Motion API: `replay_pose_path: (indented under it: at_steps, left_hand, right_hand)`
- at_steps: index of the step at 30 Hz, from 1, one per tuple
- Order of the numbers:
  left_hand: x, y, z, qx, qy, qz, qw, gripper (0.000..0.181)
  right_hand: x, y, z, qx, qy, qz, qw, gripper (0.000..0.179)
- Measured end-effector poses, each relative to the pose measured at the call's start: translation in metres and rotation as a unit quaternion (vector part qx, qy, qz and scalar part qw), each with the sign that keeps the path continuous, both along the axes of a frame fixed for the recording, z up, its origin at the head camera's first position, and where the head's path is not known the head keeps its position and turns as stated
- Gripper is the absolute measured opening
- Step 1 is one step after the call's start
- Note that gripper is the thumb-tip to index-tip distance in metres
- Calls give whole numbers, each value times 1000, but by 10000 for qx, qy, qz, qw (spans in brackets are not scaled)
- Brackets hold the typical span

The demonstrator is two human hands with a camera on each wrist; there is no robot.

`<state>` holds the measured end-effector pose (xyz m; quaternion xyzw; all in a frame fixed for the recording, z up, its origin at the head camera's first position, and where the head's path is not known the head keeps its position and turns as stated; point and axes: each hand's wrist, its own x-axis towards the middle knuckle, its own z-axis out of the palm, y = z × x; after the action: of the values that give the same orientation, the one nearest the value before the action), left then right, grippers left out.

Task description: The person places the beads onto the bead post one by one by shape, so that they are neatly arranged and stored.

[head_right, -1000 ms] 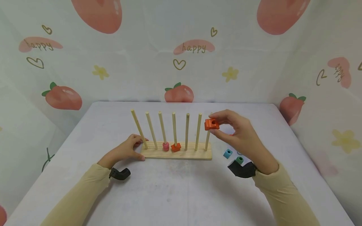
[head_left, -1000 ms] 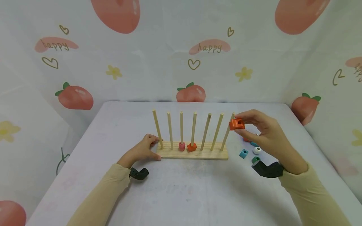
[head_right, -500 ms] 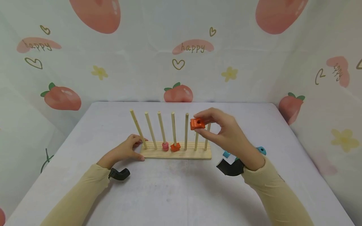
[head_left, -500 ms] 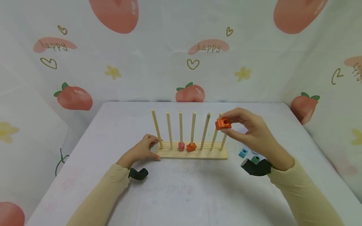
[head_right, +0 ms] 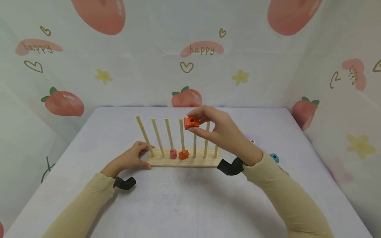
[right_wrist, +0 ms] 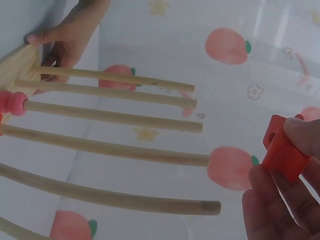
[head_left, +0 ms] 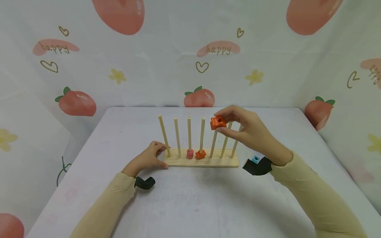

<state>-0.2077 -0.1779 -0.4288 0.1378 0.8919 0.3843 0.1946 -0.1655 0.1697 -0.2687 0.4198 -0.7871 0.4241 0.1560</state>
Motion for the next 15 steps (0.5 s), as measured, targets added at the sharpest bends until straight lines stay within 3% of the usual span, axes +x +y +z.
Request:
replay_pose_path:
  at_steps: [15]
  left_hand:
    - [0,1,1,-74,51,-26,10000,83]
  right_hand:
    - [-27,-19,8,189,-828,-358,9957,36]
